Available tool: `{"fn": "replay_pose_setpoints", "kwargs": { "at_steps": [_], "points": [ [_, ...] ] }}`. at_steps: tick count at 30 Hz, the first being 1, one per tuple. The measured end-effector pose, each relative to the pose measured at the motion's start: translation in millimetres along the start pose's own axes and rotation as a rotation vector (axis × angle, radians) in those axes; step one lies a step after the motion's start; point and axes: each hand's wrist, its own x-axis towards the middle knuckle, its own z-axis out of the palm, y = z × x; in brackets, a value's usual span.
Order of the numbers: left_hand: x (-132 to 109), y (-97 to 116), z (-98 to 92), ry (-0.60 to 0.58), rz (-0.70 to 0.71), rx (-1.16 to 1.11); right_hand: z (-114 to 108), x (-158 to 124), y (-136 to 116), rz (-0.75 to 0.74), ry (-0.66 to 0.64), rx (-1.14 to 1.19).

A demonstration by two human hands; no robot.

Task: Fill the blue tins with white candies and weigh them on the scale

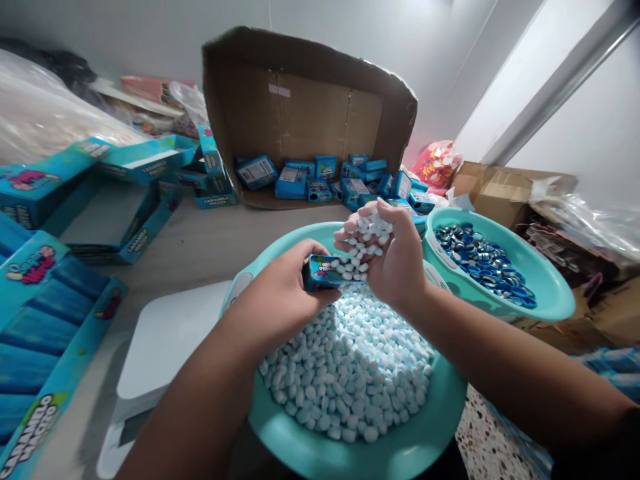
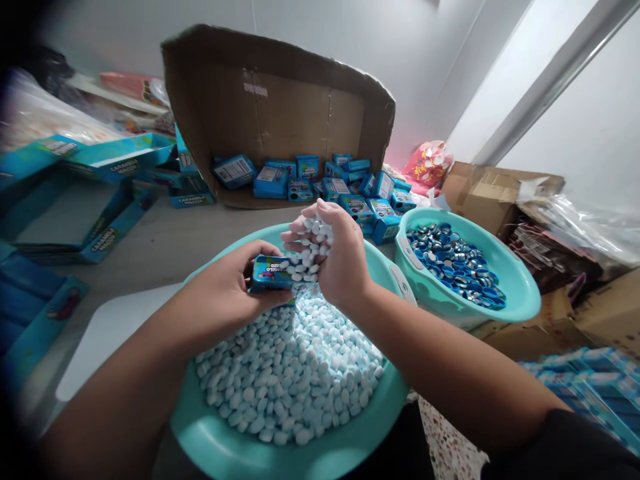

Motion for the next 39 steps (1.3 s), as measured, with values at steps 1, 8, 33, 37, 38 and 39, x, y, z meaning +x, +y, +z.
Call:
{"fn": "replay_pose_setpoints", "kwargs": {
  "at_steps": [1, 8, 33, 37, 38, 39],
  "points": [
    [0, 0, -0.1, 0.001, 0.001, 0.007, 0, 0, 0, -0.001, 0.0, -0.008],
    [1, -2, 0.9, -0.006, -0.01, -0.002, -3, -2, -2, 0.01, -0.069, -0.006],
    [1, 0, -0.2, 0.097, -0.047, 0.085, -41, -1, -19, -0.617, -0.623, -1.093],
    [0, -1, 0.1, 0.07, -0.06, 0.074, -45, -1, -18, -0.58, -0.621, -1.05],
    [0, -1, 0.0, 0.073, -0.064, 0.073, -45, -1, -18, -0.571, -0.609, -1.047],
    [0, -1, -0.1, 0.078, -0.069, 0.075, -45, -1, -18, -0.562, -0.596, -1.046]
  ]
}}
